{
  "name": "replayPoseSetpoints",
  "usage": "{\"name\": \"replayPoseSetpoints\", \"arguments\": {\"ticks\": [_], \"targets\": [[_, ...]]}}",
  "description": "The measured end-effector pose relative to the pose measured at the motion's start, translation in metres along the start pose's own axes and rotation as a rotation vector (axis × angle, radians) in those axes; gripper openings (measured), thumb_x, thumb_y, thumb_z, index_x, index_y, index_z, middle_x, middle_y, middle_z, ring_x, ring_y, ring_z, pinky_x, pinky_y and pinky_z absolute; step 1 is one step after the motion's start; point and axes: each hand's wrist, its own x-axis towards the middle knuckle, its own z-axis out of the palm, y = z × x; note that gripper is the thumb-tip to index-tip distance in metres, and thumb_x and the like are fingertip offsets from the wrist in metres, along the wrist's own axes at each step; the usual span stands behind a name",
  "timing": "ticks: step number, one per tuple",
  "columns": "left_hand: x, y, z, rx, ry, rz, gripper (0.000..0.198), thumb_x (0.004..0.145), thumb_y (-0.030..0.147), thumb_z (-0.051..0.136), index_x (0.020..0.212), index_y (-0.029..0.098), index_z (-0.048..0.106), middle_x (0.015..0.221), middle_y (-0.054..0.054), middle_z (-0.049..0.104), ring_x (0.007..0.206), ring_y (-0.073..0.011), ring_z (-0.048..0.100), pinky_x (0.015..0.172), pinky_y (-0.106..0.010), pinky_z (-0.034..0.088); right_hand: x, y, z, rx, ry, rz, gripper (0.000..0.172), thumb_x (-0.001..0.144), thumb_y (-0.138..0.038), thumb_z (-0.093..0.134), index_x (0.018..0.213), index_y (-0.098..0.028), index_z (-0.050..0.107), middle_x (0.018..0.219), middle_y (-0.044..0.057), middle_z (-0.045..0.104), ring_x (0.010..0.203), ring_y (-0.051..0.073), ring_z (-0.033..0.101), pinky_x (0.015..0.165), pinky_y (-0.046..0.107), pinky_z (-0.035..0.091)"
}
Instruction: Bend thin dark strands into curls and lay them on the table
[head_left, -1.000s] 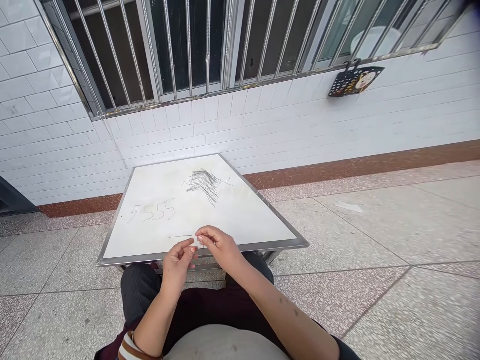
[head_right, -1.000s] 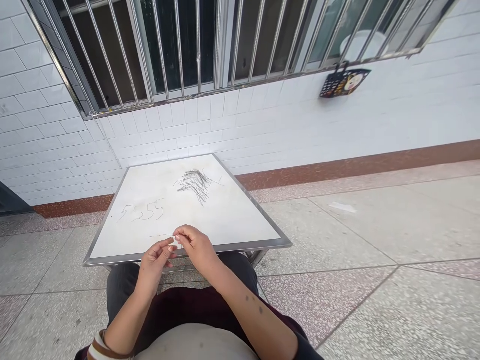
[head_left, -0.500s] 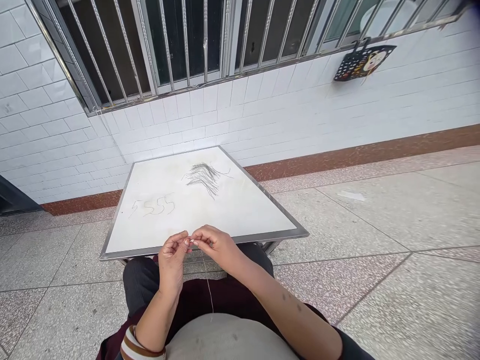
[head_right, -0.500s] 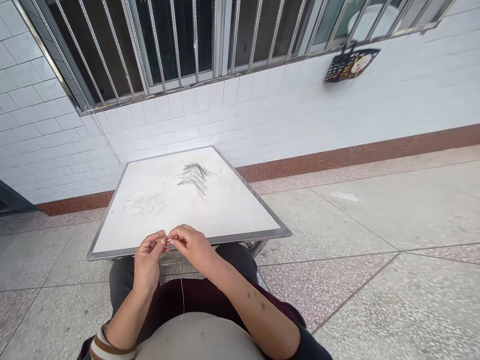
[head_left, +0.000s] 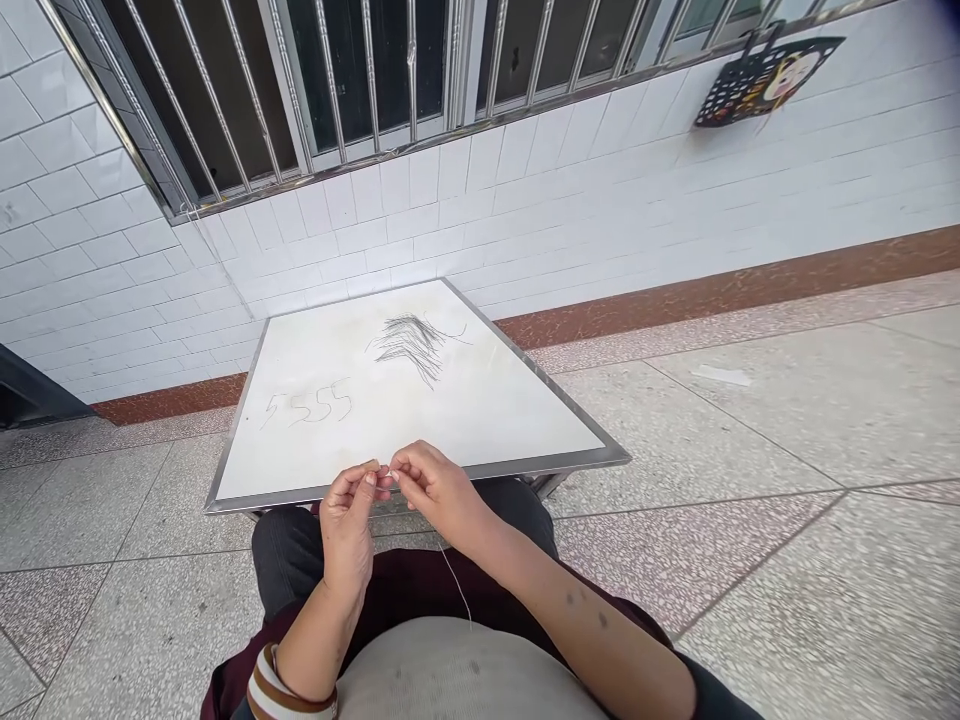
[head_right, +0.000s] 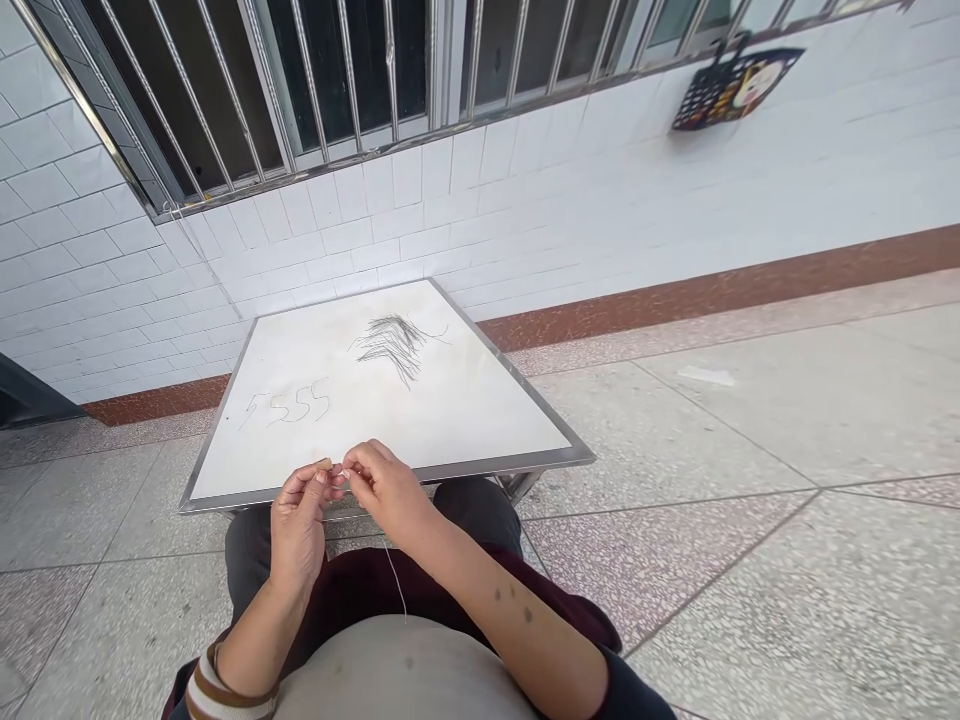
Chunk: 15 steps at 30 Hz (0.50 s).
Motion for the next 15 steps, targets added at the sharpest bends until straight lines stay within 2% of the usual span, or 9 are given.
{"name": "replayPoseSetpoints", "arguments": {"ticks": [9,15], "targets": [[0.0034,-0.006,-0.0025,0.002,0.029,-0.016,0.031,0.078,0.032,0.074,0.105,0.018,0.071,0.092,-0.007,0.075,0.082,-0.0167,0.069,0.081,-0.031,0.053,-0.0007,0.0,0.0043,-0.082,0.006,0.018,0.013,0.085,-0.011,0.045,0.084,-0.022,0.051,0.082,-0.002,0.051,0.052,0.007,0.049,0.049,0.02,0.046],[0.0044,-0.0092,-0.0039,0.009,0.052,-0.01,0.032,0.075,0.029,0.076,0.105,0.019,0.071,0.083,-0.002,0.072,0.077,-0.0123,0.065,0.081,-0.028,0.051,0.0001,0.0043,0.0076,-0.066,-0.039,0.037,0.01,0.09,-0.016,0.044,0.085,-0.022,0.05,0.083,-0.003,0.051,0.046,0.005,0.049,0.047,0.02,0.045]]}}
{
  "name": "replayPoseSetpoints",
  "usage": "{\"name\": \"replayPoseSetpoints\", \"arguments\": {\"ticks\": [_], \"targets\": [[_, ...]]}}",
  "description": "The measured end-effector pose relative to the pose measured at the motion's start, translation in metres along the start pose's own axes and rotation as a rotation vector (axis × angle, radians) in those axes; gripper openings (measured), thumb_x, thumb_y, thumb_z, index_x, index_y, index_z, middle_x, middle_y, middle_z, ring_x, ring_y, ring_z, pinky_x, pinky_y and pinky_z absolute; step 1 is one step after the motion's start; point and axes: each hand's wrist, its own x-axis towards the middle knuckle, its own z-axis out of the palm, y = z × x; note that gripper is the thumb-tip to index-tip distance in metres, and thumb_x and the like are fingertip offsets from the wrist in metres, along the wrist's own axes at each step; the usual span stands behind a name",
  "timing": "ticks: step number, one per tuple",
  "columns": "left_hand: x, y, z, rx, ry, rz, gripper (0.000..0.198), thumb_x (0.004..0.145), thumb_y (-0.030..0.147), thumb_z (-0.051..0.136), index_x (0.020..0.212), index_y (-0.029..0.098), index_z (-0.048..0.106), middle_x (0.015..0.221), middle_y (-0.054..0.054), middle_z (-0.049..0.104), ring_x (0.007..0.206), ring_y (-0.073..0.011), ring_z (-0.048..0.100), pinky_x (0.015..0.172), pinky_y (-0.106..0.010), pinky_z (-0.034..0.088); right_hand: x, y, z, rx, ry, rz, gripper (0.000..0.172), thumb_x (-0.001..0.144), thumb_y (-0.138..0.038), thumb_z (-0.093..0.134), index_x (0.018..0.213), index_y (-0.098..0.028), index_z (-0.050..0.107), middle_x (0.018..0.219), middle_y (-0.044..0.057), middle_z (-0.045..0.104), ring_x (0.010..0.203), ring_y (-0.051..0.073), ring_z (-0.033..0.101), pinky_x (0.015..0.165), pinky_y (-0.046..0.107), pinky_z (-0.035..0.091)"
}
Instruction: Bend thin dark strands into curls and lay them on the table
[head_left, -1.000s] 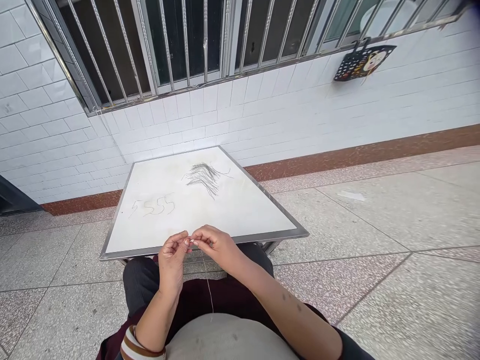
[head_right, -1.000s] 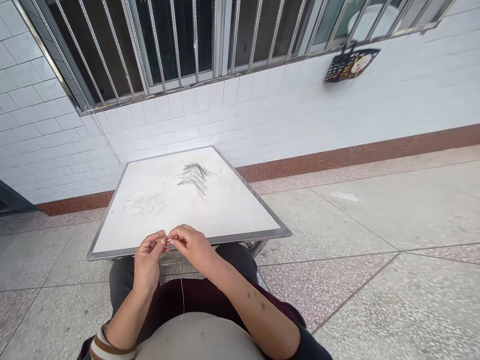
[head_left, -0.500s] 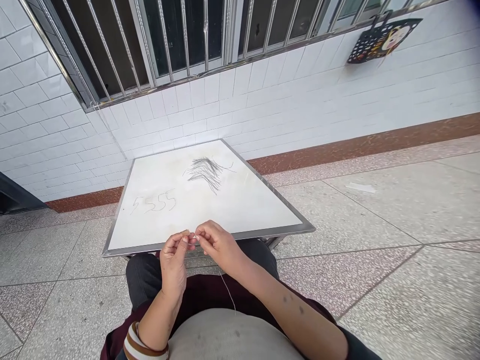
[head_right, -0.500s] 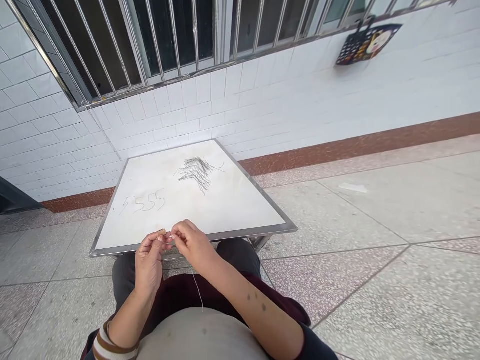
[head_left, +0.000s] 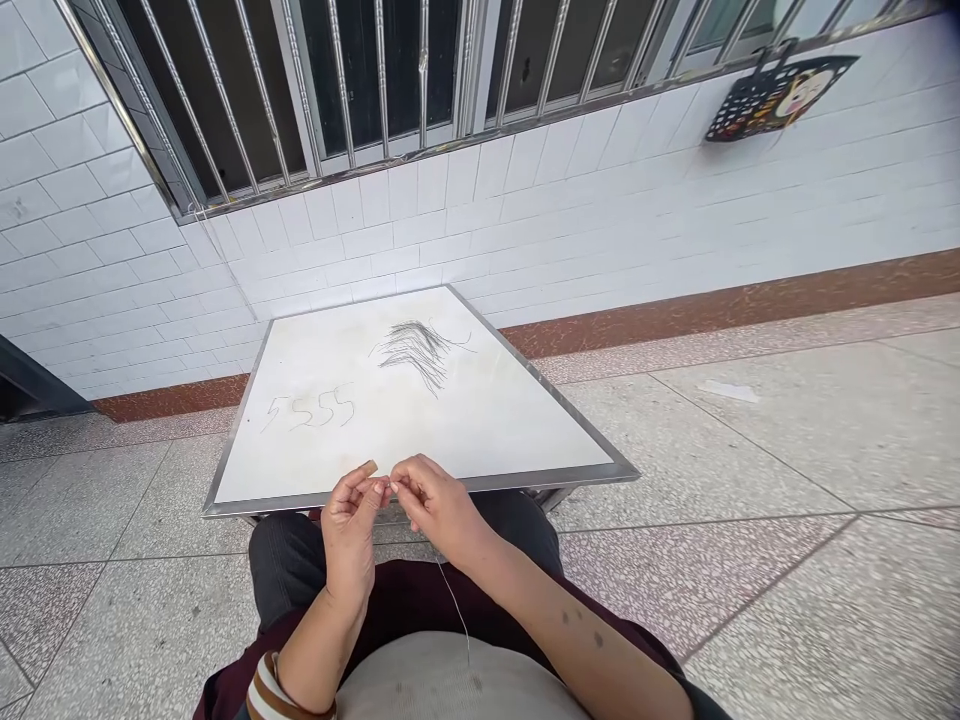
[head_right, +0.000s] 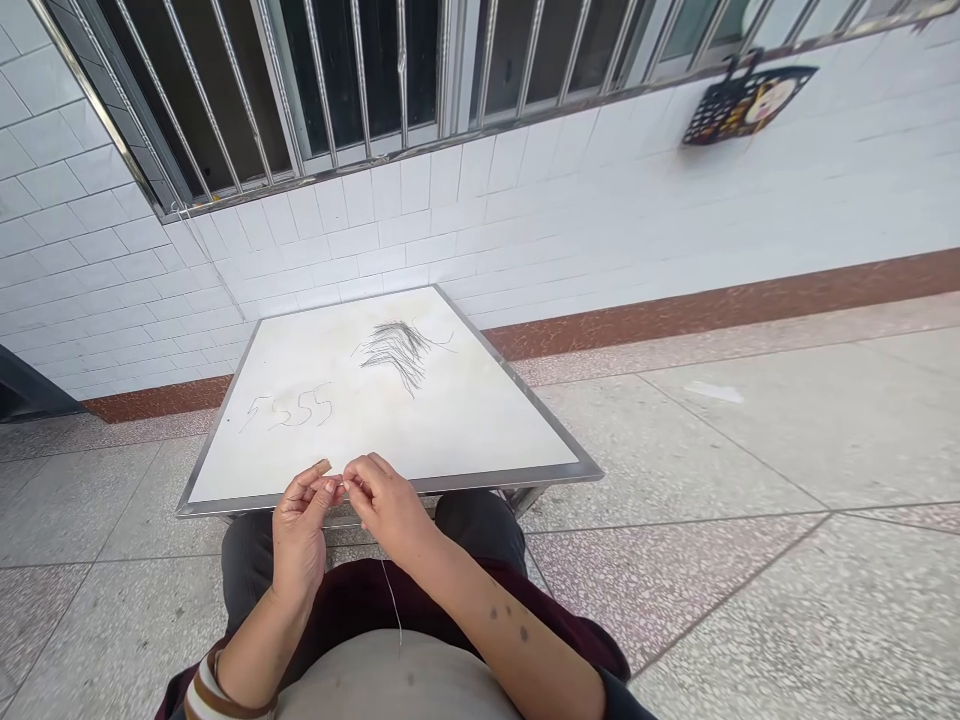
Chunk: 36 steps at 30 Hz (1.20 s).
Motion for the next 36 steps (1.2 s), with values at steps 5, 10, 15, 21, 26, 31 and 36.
{"name": "replayPoseSetpoints", "arguments": {"ticks": [5,10,15,21,26,31,36], "targets": [[0.0005,-0.0006,-0.0013,0.002,0.021,-0.002,0.035,0.072,0.028,0.079,0.105,0.018,0.07,0.081,-0.002,0.07,0.078,-0.013,0.063,0.082,-0.028,0.05,-0.0001,0.0015,0.0028,-0.02,-0.018,-0.033,0.011,0.091,-0.016,0.044,0.083,-0.022,0.05,0.083,-0.003,0.051,0.042,0.003,0.045,0.048,0.021,0.045],[-0.0001,-0.0001,-0.0021,0.028,0.032,0.009,0.035,0.072,0.029,0.079,0.104,0.018,0.07,0.082,-0.002,0.07,0.081,-0.0146,0.064,0.084,-0.029,0.049,-0.0002,0.0002,0.0045,0.007,-0.004,-0.018,0.008,0.09,-0.019,0.045,0.085,-0.023,0.05,0.082,-0.002,0.05,0.046,0.006,0.047,0.042,0.019,0.044],[-0.0006,0.0004,-0.0029,0.033,0.008,0.016,0.035,0.074,0.029,0.077,0.106,0.018,0.069,0.084,-0.002,0.07,0.084,-0.0149,0.064,0.087,-0.03,0.049,0.0007,0.0002,0.0036,0.026,-0.019,-0.02,0.01,0.088,-0.016,0.044,0.086,-0.023,0.051,0.08,-0.002,0.048,0.047,0.007,0.047,0.04,0.018,0.044],[-0.0009,0.0013,-0.0034,0.037,-0.003,0.0,0.034,0.076,0.029,0.076,0.107,0.019,0.068,0.089,-0.003,0.072,0.089,-0.0155,0.065,0.091,-0.032,0.048,0.0024,0.0039,0.0029,0.039,-0.053,-0.018,0.01,0.089,-0.018,0.043,0.086,-0.023,0.052,0.083,-0.001,0.048,0.047,0.006,0.046,0.04,0.019,0.046],[-0.0004,0.0006,-0.0025,0.021,0.002,0.0,0.035,0.075,0.028,0.076,0.108,0.018,0.068,0.091,-0.004,0.072,0.089,-0.0161,0.065,0.092,-0.034,0.048,0.0036,0.0037,0.0031,0.021,-0.036,-0.022,0.011,0.088,-0.015,0.043,0.087,-0.023,0.051,0.082,-0.002,0.049,0.045,0.006,0.046,0.041,0.019,0.045],[0.0004,-0.0003,-0.0028,0.025,-0.005,0.01,0.035,0.075,0.028,0.076,0.108,0.019,0.068,0.089,-0.004,0.072,0.088,-0.0161,0.065,0.09,-0.033,0.048,0.0044,0.0011,0.0034,0.004,0.001,-0.039,0.011,0.087,-0.014,0.045,0.086,-0.023,0.051,0.08,-0.002,0.05,0.046,0.007,0.047,0.042,0.021,0.044],[0.0012,0.0015,-0.0029,0.038,0.02,0.008,0.037,0.074,0.029,0.077,0.108,0.018,0.069,0.083,-0.003,0.071,0.085,-0.0165,0.066,0.09,-0.033,0.047,0.0041,-0.0014,0.0063,-0.019,0.037,-0.025,0.013,0.085,-0.013,0.046,0.084,-0.023,0.053,0.078,-0.002,0.051,0.05,0.009,0.049,0.045,0.022,0.046]]}}
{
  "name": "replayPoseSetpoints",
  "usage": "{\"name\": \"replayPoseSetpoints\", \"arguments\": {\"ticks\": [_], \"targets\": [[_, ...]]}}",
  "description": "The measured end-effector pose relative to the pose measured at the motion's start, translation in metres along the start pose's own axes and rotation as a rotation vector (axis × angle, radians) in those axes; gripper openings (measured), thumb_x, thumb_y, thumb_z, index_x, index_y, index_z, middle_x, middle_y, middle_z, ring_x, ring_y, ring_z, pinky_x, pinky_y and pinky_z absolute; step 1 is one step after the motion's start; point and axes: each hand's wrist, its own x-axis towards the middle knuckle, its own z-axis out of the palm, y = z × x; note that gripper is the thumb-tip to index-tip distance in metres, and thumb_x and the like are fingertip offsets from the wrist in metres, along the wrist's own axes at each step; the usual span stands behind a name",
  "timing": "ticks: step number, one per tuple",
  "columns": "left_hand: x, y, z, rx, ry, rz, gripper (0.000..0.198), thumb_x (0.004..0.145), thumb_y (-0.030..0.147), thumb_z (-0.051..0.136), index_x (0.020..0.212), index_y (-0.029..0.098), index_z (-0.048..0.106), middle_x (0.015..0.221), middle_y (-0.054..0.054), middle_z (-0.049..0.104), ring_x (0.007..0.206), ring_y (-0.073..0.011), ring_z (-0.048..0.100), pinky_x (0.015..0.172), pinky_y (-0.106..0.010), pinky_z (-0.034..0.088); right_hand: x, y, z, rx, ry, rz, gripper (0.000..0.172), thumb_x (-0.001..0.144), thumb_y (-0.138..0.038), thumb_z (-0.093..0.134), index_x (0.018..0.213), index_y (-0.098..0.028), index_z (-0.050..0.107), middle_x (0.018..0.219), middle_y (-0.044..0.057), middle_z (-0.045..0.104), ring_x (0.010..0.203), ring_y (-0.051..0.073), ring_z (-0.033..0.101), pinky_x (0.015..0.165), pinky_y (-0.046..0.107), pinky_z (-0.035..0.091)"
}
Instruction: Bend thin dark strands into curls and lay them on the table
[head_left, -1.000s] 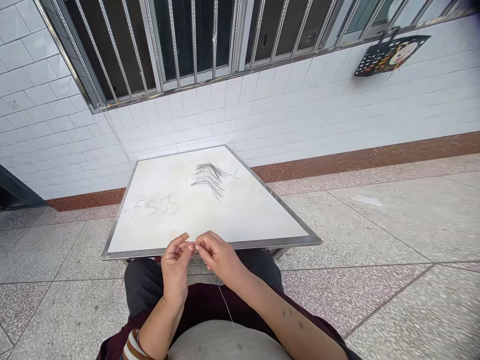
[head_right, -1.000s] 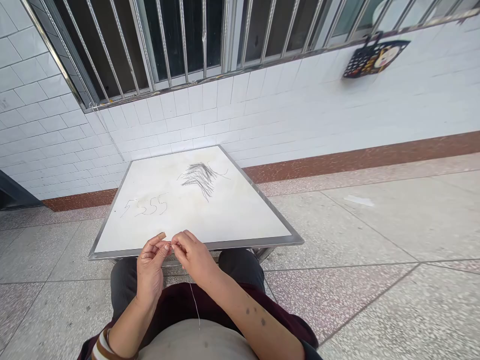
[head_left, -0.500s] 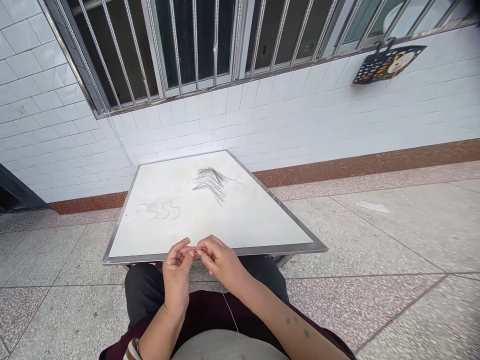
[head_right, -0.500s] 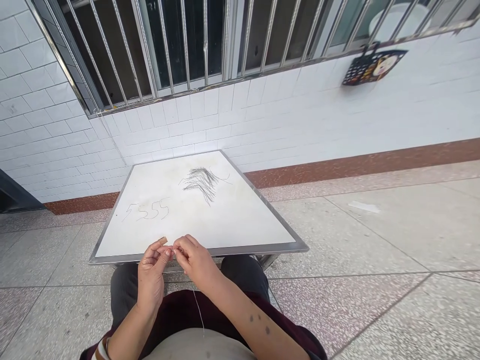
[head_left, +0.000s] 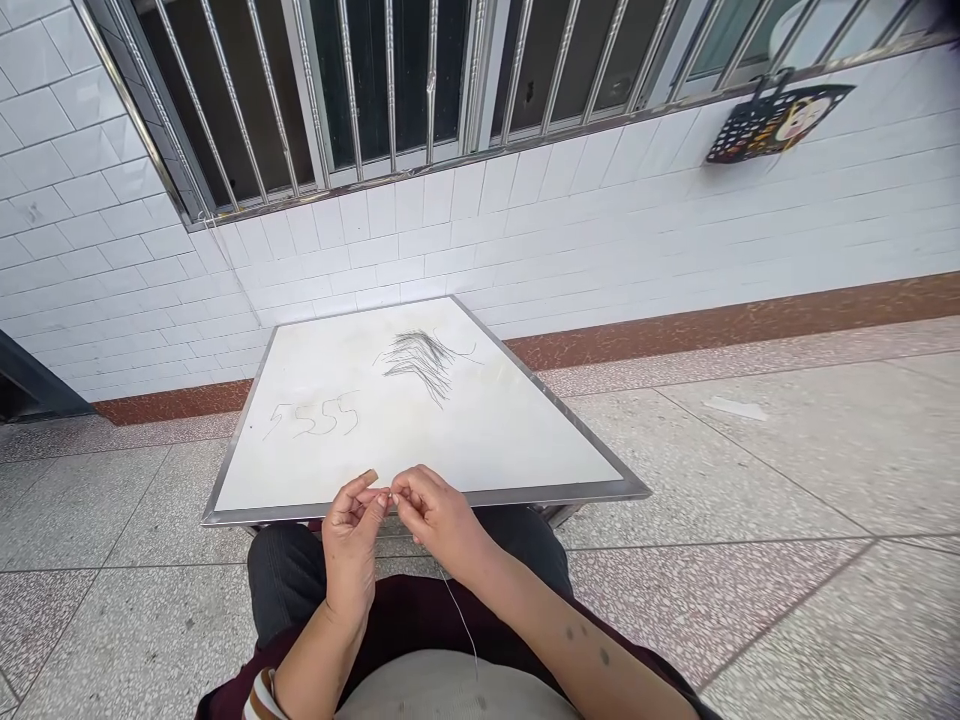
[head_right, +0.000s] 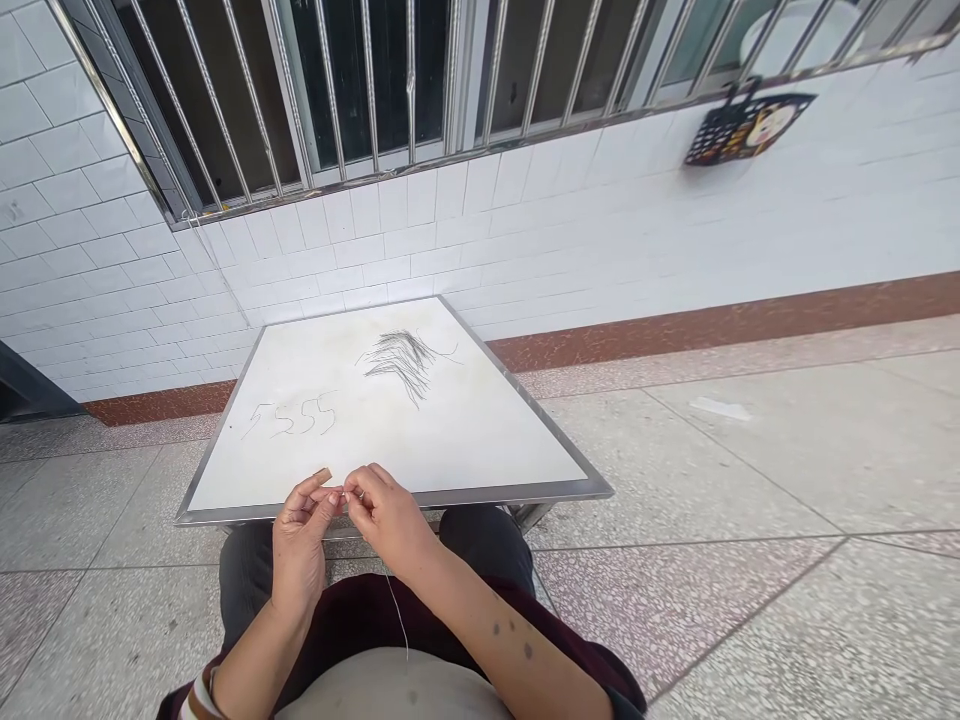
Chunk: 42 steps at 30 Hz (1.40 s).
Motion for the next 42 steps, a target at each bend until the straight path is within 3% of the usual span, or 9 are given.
{"name": "replayPoseSetpoints", "arguments": {"ticks": [9,23,32,38,42], "targets": [[0.001,-0.003,-0.001,-0.041,-0.01,0.008,0.035,0.075,0.027,0.077,0.108,0.02,0.069,0.079,0.0,0.071,0.082,-0.0141,0.066,0.089,-0.031,0.048,-0.001,-0.001,0.007,-0.035,0.097,0.023,0.011,0.082,-0.013,0.049,0.08,-0.023,0.053,0.074,-0.001,0.053,0.059,0.013,0.054,0.048,0.023,0.046],[-0.004,-0.001,0.007,0.11,0.086,0.04,0.034,0.073,0.031,0.077,0.104,0.018,0.071,0.089,-0.005,0.075,0.09,-0.0199,0.069,0.095,-0.037,0.049,0.002,0.001,0.012,-0.157,0.171,0.022,0.011,0.08,-0.012,0.05,0.077,-0.023,0.05,0.074,-0.001,0.056,0.062,0.014,0.054,0.056,0.025,0.041],[-0.009,0.01,-0.005,0.077,-0.2,0.046,0.043,0.084,0.03,0.068,0.125,0.021,0.06,0.117,-0.012,0.07,0.112,-0.0252,0.064,0.101,-0.042,0.046,0.001,0.002,0.0,-0.106,0.124,-0.033,0.013,0.088,-0.014,0.046,0.082,-0.023,0.053,0.076,-0.001,0.055,0.062,0.013,0.054,0.057,0.025,0.042],[-0.012,0.016,-0.007,0.127,-0.2,0.048,0.044,0.085,0.033,0.066,0.127,0.021,0.059,0.114,-0.012,0.07,0.11,-0.0253,0.065,0.1,-0.04,0.047,0.0,0.002,0.003,-0.167,0.183,-0.08,0.013,0.086,-0.011,0.048,0.082,-0.023,0.053,0.078,0.0,0.057,0.063,0.013,0.055,0.059,0.024,0.043],[-0.006,0.026,-0.006,0.238,-0.195,0.054,0.043,0.082,0.031,0.069,0.123,0.021,0.061,0.104,-0.008,0.072,0.089,-0.0187,0.067,0.083,-0.032,0.054,-0.003,0.003,0.005,-0.197,0.185,-0.201,0.016,0.092,-0.015,0.044,0.086,-0.022,0.057,0.079,0.001,0.057,0.065,0.013,0.055,0.06,0.024,0.045]]}}
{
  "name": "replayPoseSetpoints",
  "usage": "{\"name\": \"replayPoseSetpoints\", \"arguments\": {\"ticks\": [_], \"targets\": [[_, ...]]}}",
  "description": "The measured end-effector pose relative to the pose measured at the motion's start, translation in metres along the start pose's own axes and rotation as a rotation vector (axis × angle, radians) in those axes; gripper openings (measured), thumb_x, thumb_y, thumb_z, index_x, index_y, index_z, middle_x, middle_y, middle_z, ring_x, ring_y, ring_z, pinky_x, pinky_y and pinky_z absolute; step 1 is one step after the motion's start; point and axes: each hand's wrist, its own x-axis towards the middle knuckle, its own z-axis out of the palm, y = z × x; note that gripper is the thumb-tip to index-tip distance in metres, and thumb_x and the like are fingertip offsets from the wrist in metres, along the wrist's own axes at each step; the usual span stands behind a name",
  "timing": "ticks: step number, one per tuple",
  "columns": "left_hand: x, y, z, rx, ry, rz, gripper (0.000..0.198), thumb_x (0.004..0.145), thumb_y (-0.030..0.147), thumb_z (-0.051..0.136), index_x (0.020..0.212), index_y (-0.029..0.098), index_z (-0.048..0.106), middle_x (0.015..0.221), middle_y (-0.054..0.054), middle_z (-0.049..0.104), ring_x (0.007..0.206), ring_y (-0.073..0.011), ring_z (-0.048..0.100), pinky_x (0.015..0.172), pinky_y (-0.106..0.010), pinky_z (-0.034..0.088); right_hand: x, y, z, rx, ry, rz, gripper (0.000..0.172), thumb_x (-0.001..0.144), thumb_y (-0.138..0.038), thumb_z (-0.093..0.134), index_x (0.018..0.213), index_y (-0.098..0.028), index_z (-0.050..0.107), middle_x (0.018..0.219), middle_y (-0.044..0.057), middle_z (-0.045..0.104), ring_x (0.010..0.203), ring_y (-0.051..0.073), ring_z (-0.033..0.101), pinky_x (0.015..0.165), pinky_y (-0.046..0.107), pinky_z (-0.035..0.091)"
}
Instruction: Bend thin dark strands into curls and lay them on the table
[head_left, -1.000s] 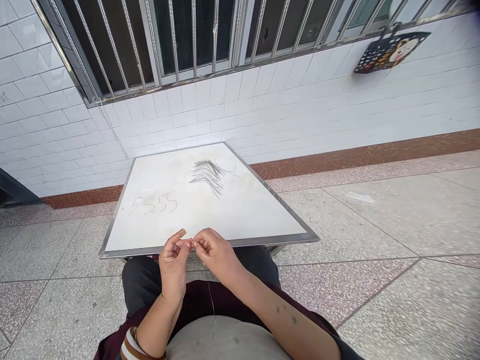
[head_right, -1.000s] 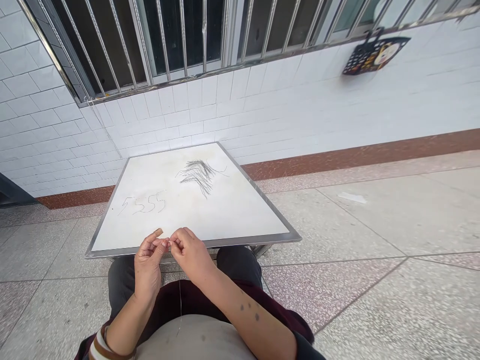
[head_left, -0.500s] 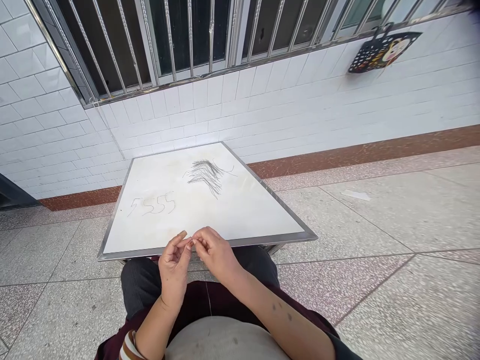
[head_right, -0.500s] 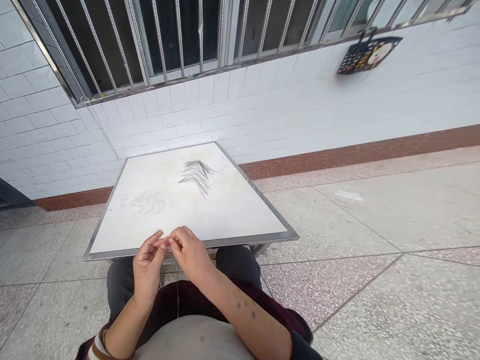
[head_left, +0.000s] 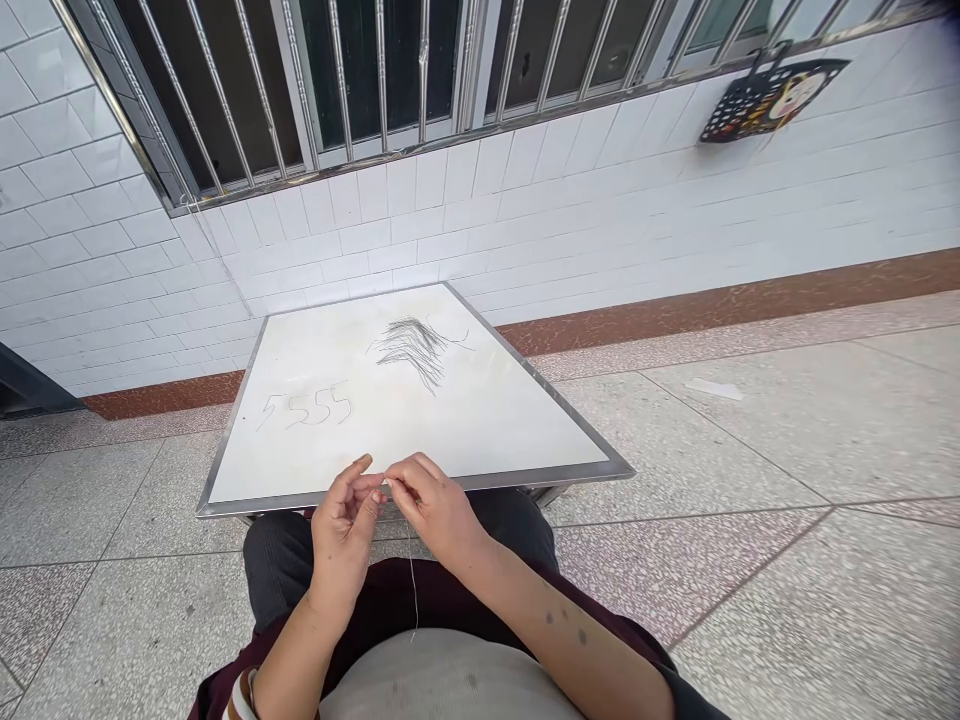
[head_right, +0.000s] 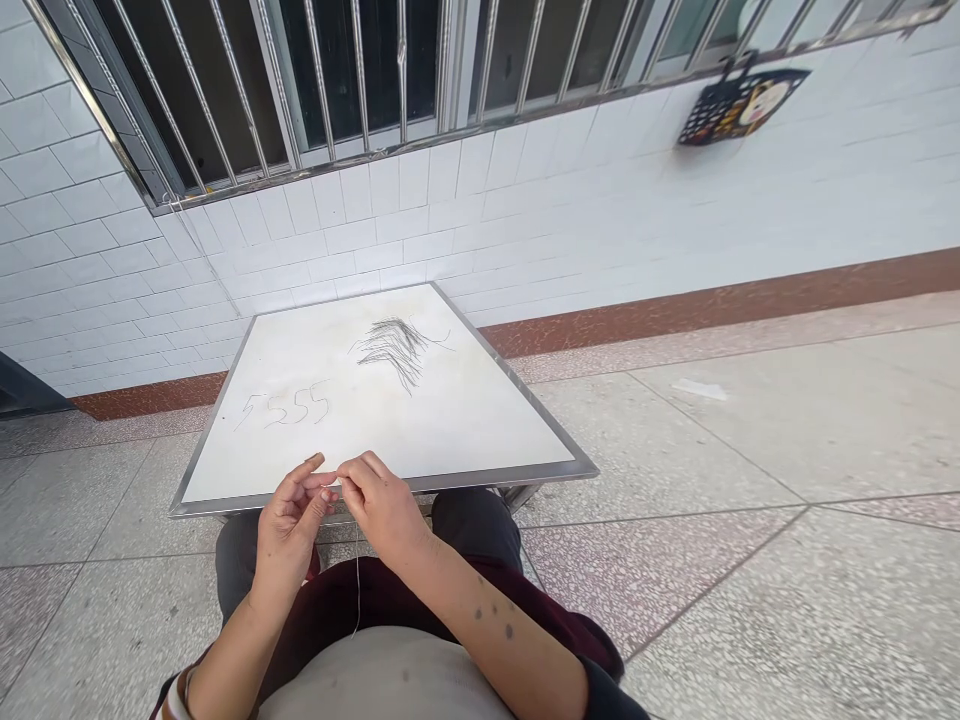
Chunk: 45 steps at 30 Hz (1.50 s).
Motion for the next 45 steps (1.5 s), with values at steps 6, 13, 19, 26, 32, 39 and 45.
{"name": "replayPoseSetpoints", "arguments": {"ticks": [6,13,19,26,32,39,45], "targets": [[0.007,0.006,-0.004,-0.04,-0.013,-0.086,0.045,0.08,0.031,0.07,0.122,0.018,0.059,0.083,-0.002,0.068,0.069,-0.0116,0.059,0.066,-0.024,0.051,-0.003,-0.001,0.001,0.095,-0.007,-0.012,0.014,0.092,-0.016,0.049,0.089,-0.023,0.06,0.081,0.001,0.065,0.072,0.015,0.062,0.065,0.026,0.05],[0.008,0.006,-0.001,-0.139,0.021,-0.108,0.048,0.077,0.031,0.072,0.121,0.016,0.058,0.076,0.0,0.064,0.066,-0.0107,0.057,0.066,-0.025,0.05,-0.008,-0.002,0.006,0.223,0.022,0.136,0.006,0.088,-0.025,0.056,0.092,-0.023,0.06,0.084,0.001,0.07,0.07,0.015,0.067,0.066,0.027,0.056],[0.006,0.008,-0.004,-0.132,-0.03,-0.144,0.053,0.077,0.031,0.072,0.125,0.016,0.055,0.078,0.0,0.064,0.066,-0.0105,0.057,0.067,-0.025,0.05,-0.011,-0.003,0.006,0.212,0.048,0.054,0.01,0.09,-0.022,0.055,0.086,-0.023,0.064,0.079,0.001,0.069,0.07,0.015,0.066,0.067,0.028,0.055],[0.006,0.002,-0.005,-0.116,-0.018,-0.126,0.049,0.079,0.031,0.071,0.124,0.017,0.056,0.075,0.002,0.061,0.065,-0.01,0.056,0.068,-0.025,0.049,-0.012,-0.002,0.008,0.257,0.045,0.121,0.008,0.089,-0.026,0.058,0.091,-0.024,0.066,0.081,0.001,0.071,0.072,0.016,0.068,0.068,0.029,0.056],[0.007,-0.006,-0.002,-0.187,0.057,-0.062,0.044,0.084,0.029,0.067,0.125,0.02,0.056,0.078,0.002,0.059,0.063,-0.008,0.052,0.064,-0.022,0.048,-0.013,-0.002,0.013,0.33,0.053,0.237,0.01,0.082,-0.03,0.065,0.089,-0.023,0.065,0.081,0.002,0.071,0.072,0.017,0.069,0.066,0.029,0.057],[0.005,-0.009,0.001,-0.275,0.09,-0.087,0.045,0.078,0.028,0.073,0.12,0.02,0.061,0.076,0.002,0.06,0.061,-0.0074,0.054,0.063,-0.021,0.049,-0.018,0.0,0.018,0.414,0.05,0.293,0.01,0.084,-0.032,0.064,0.086,-0.022,0.064,0.078,0.001,0.071,0.067,0.016,0.068,0.063,0.028,0.056],[0.008,-0.004,-0.002,-0.257,0.127,-0.118,0.044,0.075,0.028,0.075,0.115,0.016,0.063,0.071,0.001,0.064,0.058,-0.0082,0.056,0.06,-0.022,0.05,-0.019,0.001,0.016,0.27,0.069,0.07,0.009,0.089,-0.027,0.06,0.088,-0.024,0.068,0.078,0.001,0.068,0.069,0.015,0.065,0.063,0.027,0.055]]}}
